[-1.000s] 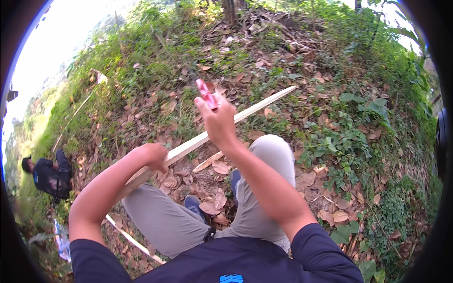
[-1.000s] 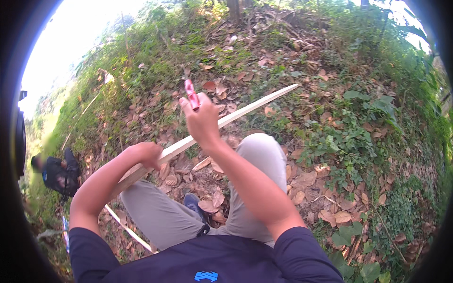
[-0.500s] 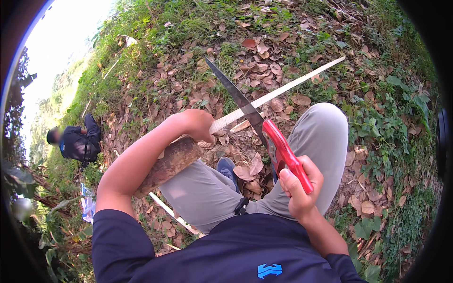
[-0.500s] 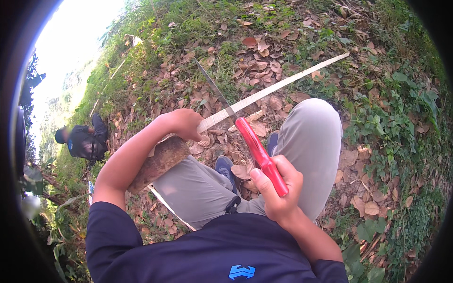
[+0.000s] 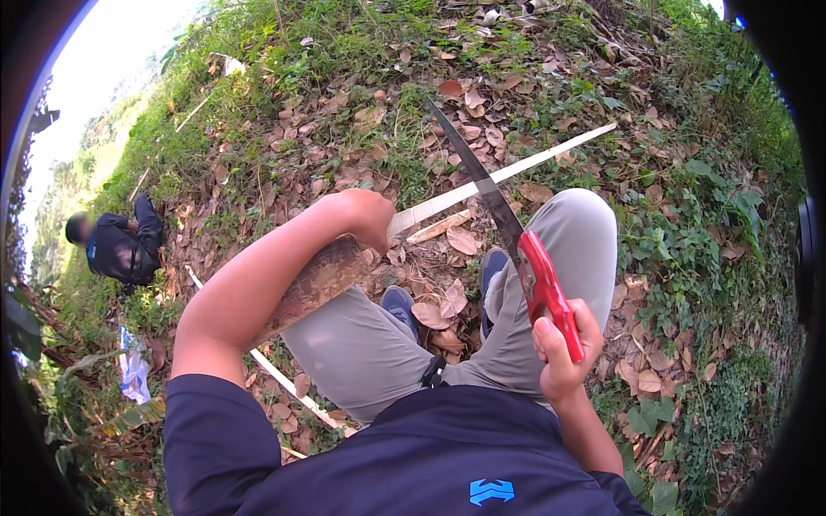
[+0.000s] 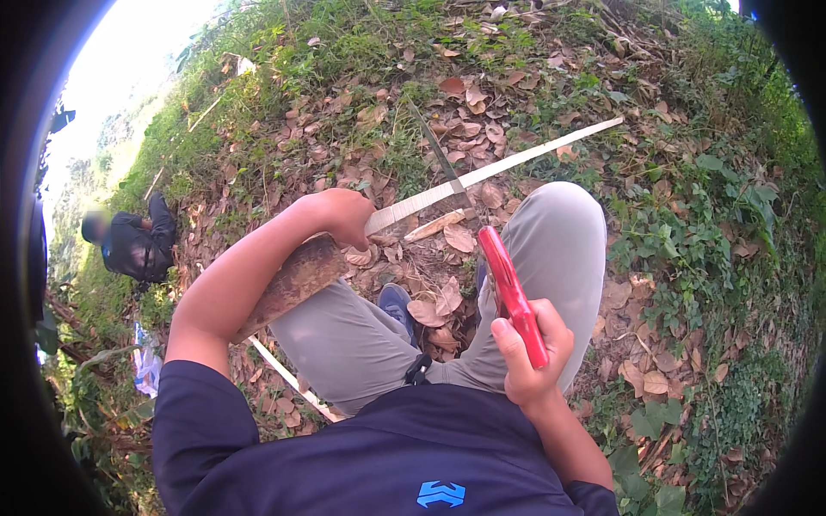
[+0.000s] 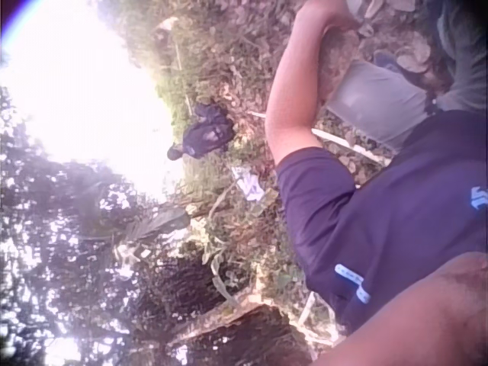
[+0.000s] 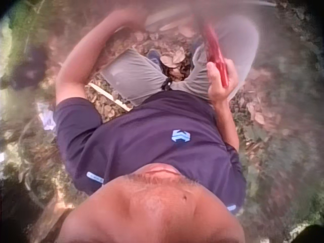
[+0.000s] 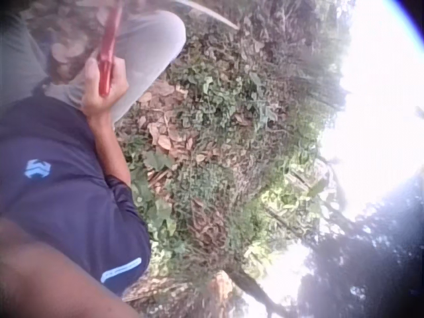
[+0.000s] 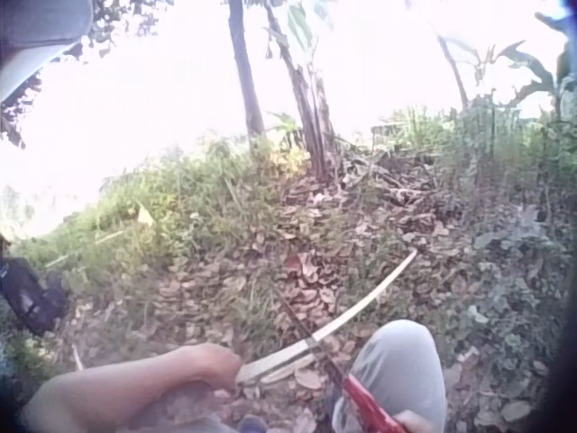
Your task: The person sits on the ground and uses a red folding saw to cut a long, thin piece of wood. They hold the wood steady with their left hand and saw back and forth with their right hand, eventually cutting through the material.
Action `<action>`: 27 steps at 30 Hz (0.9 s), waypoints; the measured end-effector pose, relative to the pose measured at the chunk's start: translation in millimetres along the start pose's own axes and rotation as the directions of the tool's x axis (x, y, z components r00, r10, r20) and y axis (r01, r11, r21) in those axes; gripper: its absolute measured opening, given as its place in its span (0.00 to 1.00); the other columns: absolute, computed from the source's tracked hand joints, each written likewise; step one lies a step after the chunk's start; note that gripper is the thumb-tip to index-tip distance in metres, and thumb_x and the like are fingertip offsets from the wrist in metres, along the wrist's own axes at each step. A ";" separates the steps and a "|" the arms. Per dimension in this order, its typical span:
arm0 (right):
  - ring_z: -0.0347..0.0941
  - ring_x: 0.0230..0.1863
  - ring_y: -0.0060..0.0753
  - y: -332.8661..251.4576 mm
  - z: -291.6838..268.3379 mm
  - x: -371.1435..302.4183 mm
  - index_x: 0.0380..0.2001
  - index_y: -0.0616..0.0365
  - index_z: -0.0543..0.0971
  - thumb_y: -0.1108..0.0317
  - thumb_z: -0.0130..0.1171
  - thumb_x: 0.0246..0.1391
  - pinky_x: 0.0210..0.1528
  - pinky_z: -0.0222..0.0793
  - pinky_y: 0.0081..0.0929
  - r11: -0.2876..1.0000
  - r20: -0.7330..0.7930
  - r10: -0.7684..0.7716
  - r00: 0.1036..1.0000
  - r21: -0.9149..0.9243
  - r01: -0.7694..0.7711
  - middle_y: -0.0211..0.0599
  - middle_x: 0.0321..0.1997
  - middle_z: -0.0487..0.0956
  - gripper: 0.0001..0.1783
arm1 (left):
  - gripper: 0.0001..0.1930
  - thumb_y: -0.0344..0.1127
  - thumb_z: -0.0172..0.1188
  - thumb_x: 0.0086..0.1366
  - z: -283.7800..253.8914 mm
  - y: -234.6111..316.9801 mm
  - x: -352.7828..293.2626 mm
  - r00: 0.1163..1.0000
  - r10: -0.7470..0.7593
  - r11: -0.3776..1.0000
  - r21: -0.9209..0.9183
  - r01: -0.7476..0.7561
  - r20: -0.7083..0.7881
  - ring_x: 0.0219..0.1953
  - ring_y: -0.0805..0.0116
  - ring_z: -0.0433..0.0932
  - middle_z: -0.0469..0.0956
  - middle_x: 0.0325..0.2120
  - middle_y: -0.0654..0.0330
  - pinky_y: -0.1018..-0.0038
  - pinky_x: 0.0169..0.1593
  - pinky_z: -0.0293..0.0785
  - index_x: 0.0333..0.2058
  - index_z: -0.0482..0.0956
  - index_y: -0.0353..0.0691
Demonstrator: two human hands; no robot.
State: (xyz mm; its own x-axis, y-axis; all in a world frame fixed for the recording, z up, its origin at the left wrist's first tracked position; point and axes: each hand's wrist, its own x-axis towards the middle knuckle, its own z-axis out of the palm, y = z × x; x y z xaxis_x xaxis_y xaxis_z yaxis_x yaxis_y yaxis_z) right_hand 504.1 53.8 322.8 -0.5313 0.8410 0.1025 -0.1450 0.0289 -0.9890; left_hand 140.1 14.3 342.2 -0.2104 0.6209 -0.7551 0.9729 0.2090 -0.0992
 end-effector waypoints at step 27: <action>0.71 0.23 0.17 -20.0 20.7 -24.6 0.33 0.65 0.78 0.73 0.63 0.51 0.27 0.67 0.19 0.948 0.075 -0.279 0.957 -0.138 0.287 0.32 0.24 0.79 0.08 | 0.26 0.40 0.71 0.44 -18.0 -24.4 -43.3 0.964 0.132 0.878 -0.424 -0.222 -0.230 0.34 0.64 0.81 0.84 0.32 0.54 0.67 0.41 0.78 0.44 0.80 0.37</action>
State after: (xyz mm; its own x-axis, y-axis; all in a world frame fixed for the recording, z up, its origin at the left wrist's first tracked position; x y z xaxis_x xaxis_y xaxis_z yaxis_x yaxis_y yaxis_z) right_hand 502.8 21.3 342.3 -0.5308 0.7564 0.3822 -0.1746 0.3437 -0.9227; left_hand 123.7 -4.1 388.9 -0.0963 0.8000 -0.5922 0.8602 0.3662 0.3548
